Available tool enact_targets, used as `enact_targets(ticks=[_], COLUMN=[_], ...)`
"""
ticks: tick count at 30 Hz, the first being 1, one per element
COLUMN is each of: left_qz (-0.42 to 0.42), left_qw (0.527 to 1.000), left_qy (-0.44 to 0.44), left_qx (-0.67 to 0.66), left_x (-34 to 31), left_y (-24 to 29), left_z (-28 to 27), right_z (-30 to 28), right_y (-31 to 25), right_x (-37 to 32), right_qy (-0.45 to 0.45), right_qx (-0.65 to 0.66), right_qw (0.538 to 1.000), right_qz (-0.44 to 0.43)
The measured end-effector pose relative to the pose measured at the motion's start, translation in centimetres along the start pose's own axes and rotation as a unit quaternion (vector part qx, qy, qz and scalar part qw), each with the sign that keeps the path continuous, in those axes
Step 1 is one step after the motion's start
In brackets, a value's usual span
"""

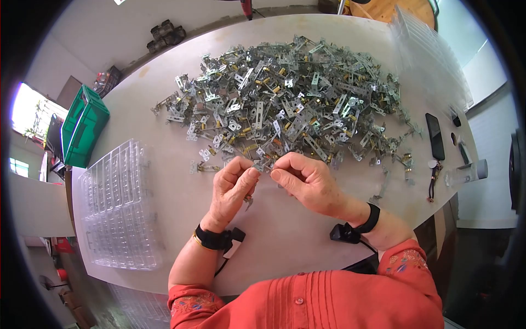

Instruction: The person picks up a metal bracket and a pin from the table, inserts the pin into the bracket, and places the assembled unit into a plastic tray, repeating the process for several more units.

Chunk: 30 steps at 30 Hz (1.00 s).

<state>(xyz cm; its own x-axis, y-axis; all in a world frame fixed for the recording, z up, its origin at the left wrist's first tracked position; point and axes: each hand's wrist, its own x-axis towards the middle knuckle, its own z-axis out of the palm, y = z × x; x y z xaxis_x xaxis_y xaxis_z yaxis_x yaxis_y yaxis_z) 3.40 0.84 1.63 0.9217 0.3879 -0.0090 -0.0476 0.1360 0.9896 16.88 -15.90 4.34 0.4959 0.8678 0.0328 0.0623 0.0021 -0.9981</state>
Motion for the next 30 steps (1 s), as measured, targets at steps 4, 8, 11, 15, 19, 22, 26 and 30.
enact_targets(ticks=[4,8,11,15,19,22,26,30], left_qz=[0.016,0.053,0.036,0.053,0.073,0.068,0.050,-0.022], left_qw=[0.999,0.992,0.989,0.988,0.978,0.976,0.970,0.990], left_qy=[0.010,0.011,-0.023,-0.019,-0.026,-0.041,-0.098,-0.074], left_qx=[0.044,0.116,0.142,0.147,0.196,0.202,0.215,0.115], left_x=[0.0,0.2,-0.1,0.0,0.1,0.0,-0.2,-0.2], left_y=[0.1,-0.4,0.0,0.1,-0.8,-0.3,0.1,0.1], left_z=[-0.1,-0.3,0.0,0.3,0.2,0.4,0.5,0.4], right_z=[-0.2,-0.4,-0.5,-0.2,-0.4,-0.3,-0.4,-0.8], right_y=[-0.1,-0.7,-1.1,-1.3,-0.5,0.4,0.3,-0.7], right_x=[0.1,0.1,0.2,0.1,0.0,0.1,0.2,0.2], right_qy=[0.009,0.008,-0.040,-0.064,-0.049,0.004,0.022,0.070], right_qx=[-0.046,-0.049,0.013,0.072,-0.040,-0.134,-0.142,-0.034], right_qw=[0.999,0.999,0.998,0.990,0.996,0.989,0.987,0.996], right_qz=[-0.001,-0.012,0.049,0.107,0.064,-0.063,-0.068,-0.033])
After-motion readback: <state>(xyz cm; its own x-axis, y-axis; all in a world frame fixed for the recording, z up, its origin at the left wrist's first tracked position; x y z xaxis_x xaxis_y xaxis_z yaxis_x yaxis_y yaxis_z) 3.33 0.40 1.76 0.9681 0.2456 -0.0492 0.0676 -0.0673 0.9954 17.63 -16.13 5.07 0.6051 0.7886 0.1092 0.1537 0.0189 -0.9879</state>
